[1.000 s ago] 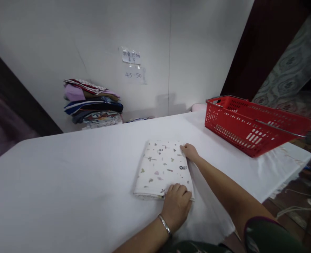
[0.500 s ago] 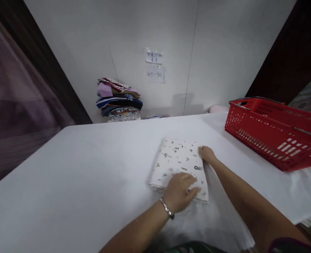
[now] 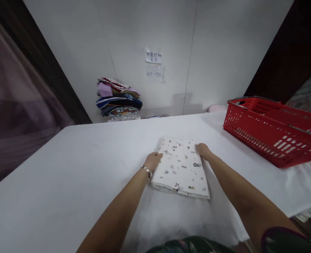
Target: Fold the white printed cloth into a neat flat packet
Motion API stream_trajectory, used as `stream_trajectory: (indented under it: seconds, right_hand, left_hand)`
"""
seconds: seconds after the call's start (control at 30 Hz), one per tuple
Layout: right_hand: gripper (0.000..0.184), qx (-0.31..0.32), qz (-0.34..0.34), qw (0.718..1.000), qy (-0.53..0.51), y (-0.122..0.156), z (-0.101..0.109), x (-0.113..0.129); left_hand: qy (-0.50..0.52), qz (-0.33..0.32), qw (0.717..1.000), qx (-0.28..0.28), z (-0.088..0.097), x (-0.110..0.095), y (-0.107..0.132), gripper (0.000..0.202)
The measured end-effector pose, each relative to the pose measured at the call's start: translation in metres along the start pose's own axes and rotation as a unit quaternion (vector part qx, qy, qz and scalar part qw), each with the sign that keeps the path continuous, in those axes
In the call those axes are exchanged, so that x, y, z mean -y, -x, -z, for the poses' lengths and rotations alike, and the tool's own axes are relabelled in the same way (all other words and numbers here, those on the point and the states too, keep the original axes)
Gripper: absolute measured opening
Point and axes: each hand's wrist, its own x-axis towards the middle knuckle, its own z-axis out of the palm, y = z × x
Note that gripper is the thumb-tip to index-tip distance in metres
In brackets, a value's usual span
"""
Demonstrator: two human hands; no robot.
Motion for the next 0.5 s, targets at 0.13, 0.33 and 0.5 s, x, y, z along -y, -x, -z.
stream_trajectory:
  seconds: [0.13,0.33,0.5]
  right_hand:
    - [0.034,-0.002,0.053,0.998,-0.030,0.000,-0.020,0.028]
    - [0.032,0.020,0.115,0.992,-0.051,-0.005,-0.042,0.067]
    - [0.036,0.050,0.116,0.990,-0.066,0.003,-0.031,0.064]
  left_hand:
    - [-0.008,-0.040,0.998,-0.045,0.026,0.023,0.022,0.030]
    - [-0.090,-0.004,0.993,-0.075,0.051,0.061,0.058,0.036]
    - [-0.250,-0.099,0.952,-0.147,0.041,0.049,0.053,0.052]
